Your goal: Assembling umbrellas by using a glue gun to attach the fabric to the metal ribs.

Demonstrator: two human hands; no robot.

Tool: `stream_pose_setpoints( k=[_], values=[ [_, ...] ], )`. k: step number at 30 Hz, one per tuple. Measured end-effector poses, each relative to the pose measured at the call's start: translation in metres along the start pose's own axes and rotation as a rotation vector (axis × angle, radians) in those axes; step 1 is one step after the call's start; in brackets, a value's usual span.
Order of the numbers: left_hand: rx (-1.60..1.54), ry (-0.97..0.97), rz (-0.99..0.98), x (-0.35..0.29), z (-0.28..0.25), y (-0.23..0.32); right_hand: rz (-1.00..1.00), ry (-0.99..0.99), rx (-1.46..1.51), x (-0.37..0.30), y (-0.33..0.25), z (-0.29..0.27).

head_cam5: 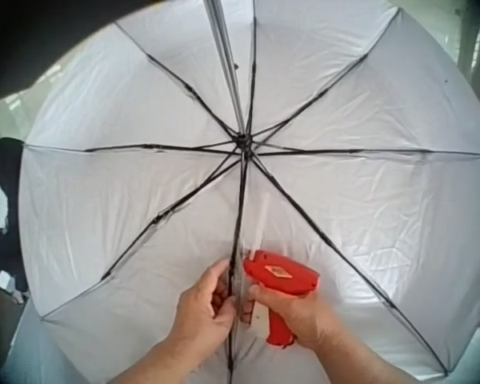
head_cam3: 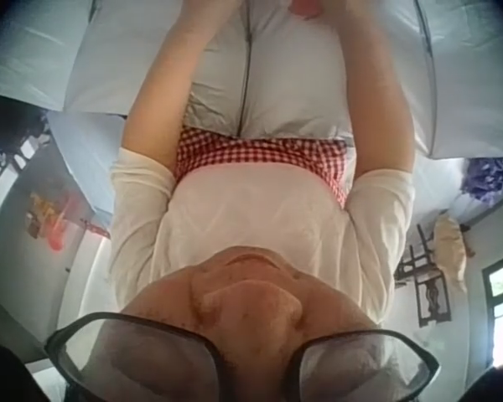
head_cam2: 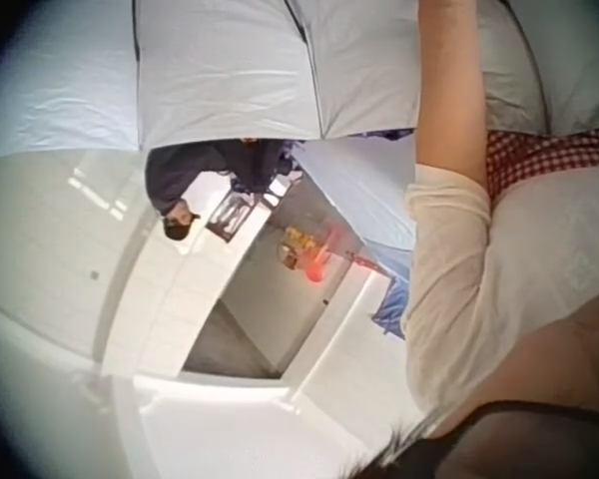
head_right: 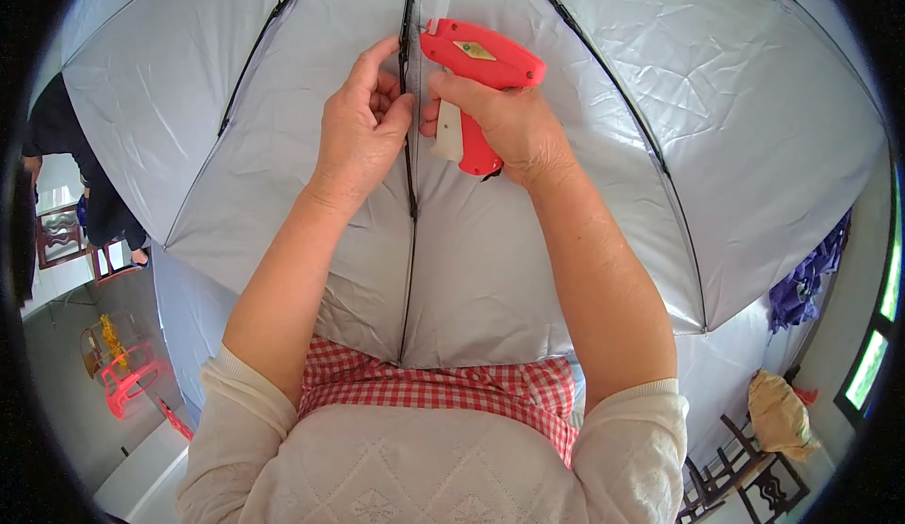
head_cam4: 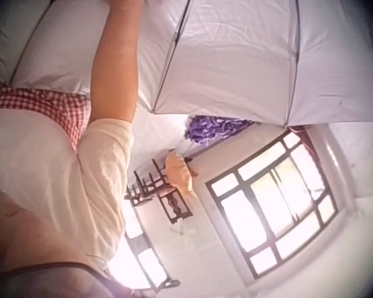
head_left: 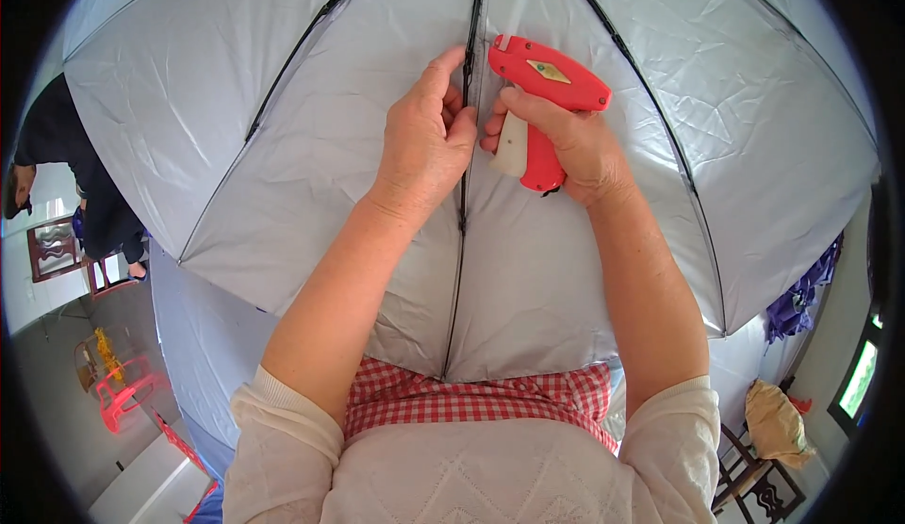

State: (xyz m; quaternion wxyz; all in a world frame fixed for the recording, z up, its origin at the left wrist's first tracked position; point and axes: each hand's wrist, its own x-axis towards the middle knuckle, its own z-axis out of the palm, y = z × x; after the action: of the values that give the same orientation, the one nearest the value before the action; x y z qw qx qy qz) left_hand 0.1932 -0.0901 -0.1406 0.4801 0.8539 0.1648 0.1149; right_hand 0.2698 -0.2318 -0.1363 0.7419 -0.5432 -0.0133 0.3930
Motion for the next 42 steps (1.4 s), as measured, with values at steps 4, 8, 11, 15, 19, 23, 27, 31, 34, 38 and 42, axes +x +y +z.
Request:
stream_pose_setpoints(
  k=[4, 8, 11, 15, 19, 23, 27, 31, 34, 38, 42],
  values=[
    [-0.006, 0.002, 0.029, 0.0, 0.001, -0.003, 0.016, -0.008, 0.013, -0.001, 0.001, -0.001],
    [-0.021, 0.0, 0.033, 0.001, 0.0, -0.003, 0.052, -0.063, 0.049, 0.004, 0.0, -0.009],
    [-0.035, -0.009, 0.02, 0.001, 0.0, -0.003, 0.057, -0.133, 0.094, 0.005, -0.001, -0.01],
    [-0.057, -0.026, 0.004, 0.001, 0.0, 0.001, 0.074, -0.167, 0.156, 0.007, 0.0, -0.012],
    [-0.097, -0.044, -0.025, 0.002, -0.002, -0.001, 0.083, -0.178, 0.182, 0.008, 0.0, -0.012],
    [-0.103, -0.04, -0.02, 0.002, -0.001, -0.002, 0.072, -0.199, 0.166, 0.01, 0.0, -0.015],
    [-0.091, -0.053, -0.034, 0.0, 0.001, 0.002, 0.127, -0.222, 0.17, 0.016, -0.003, -0.016],
    [-0.074, -0.045, 0.001, -0.001, 0.001, -0.005, 0.151, -0.196, 0.039, 0.014, -0.018, -0.01],
    [-0.029, -0.028, 0.027, -0.003, 0.002, -0.008, 0.076, -0.165, -0.172, 0.014, -0.018, -0.009],
    [0.141, 0.101, 0.119, -0.009, 0.005, -0.01, 0.051, -0.175, -0.207, 0.008, -0.015, -0.007],
    [0.531, 0.017, 0.068, -0.047, 0.003, -0.007, 0.109, -0.151, 0.199, -0.029, 0.005, -0.024]
  ],
)
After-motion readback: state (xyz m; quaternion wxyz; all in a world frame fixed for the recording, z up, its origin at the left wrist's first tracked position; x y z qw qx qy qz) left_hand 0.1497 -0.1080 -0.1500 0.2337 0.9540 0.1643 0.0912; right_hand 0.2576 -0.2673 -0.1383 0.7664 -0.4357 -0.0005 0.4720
